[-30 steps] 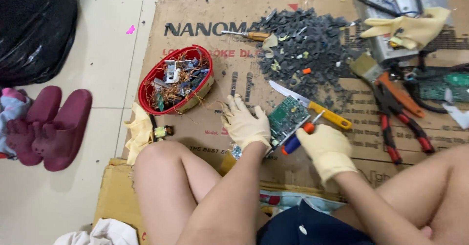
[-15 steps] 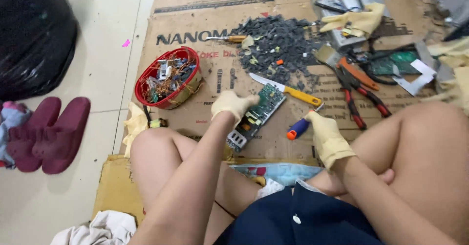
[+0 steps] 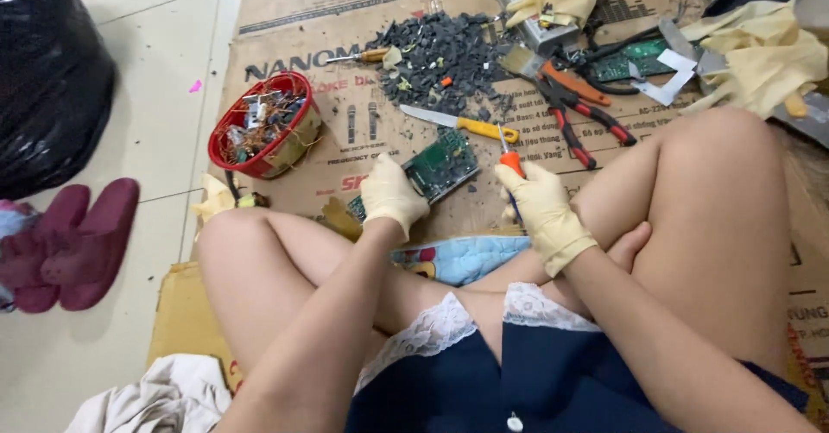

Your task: The person sits on the floor and uses a screwdriver to remove components from a green circuit board. They place the removed parts into a red container and continue to scrape and pry at the board.

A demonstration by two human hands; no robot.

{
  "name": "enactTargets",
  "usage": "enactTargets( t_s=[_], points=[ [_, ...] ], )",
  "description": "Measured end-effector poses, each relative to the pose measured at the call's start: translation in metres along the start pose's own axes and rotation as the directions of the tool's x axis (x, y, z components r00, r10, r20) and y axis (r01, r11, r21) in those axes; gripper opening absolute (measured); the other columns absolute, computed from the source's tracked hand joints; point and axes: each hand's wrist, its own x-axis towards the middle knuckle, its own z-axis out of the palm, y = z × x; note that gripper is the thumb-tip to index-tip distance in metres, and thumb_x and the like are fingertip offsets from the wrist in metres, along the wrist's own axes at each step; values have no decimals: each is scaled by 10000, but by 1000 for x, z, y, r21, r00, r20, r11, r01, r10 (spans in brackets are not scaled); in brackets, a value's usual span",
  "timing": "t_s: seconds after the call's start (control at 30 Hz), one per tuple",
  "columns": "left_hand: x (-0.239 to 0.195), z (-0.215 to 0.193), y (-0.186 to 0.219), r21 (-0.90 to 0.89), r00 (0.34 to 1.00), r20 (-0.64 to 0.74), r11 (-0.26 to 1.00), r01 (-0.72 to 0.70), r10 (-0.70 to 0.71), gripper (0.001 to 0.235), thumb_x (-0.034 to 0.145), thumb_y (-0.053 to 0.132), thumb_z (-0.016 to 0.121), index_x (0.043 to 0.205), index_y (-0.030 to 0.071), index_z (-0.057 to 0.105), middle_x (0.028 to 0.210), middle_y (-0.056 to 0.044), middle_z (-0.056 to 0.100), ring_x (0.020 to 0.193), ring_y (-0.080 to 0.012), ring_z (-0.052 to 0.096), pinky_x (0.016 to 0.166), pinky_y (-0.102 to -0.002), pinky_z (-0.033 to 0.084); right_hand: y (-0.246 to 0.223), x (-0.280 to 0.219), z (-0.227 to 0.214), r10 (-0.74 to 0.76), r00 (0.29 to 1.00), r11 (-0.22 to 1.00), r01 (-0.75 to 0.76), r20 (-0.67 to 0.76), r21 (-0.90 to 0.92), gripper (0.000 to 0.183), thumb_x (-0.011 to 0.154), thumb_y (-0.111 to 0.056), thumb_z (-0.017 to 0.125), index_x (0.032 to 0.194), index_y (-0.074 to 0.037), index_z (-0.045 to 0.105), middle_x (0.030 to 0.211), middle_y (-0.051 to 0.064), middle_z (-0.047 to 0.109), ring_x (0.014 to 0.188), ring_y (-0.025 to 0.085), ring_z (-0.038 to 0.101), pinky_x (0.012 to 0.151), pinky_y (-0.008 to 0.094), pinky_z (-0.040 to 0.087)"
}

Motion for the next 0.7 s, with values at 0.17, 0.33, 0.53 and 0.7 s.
enactTargets(
  t_s=[0.17,0.33,0.53,0.7],
  points=[
    [6,3,3,12,941,-281,981,-193,189,582,605,180,751,1129,77,520,1035,-105,646,1033,-341,678,958,-458,500,21,13,5,-161,987,987,161,-16,-27,394,891,-307,785,1205,-106,657,760,78,685,522,131,657,472,256,595],
    [12,-13,7,25,838,-520,983,-180,167,631,558,164,828,1118,86,550,992,-84,604,969,-321,646,904,-442,495,3,-9,3,-63,998,981,64,9,-182,328,892,-329,748,1090,-72,704,657,83,657,431,137,599,348,237,502],
    [31,-15,-27,-21,743,-651,976,-218,152,706,486,193,876,1106,103,551,1001,-93,573,956,-343,623,852,-442,489,-13,0,-1,190,918,802,61,349,-594,219,694,-163,803,718,33,710,511,193,618,342,232,526,318,332,410],
    [17,-3,-44,-97,751,-645,961,-261,139,693,491,151,841,1117,114,547,1017,-63,561,956,-315,619,859,-423,470,37,164,-43,-199,980,373,71,-5,-925,419,667,-560,709,946,-269,822,886,37,795,895,258,765,781,367,598]
  ],
)
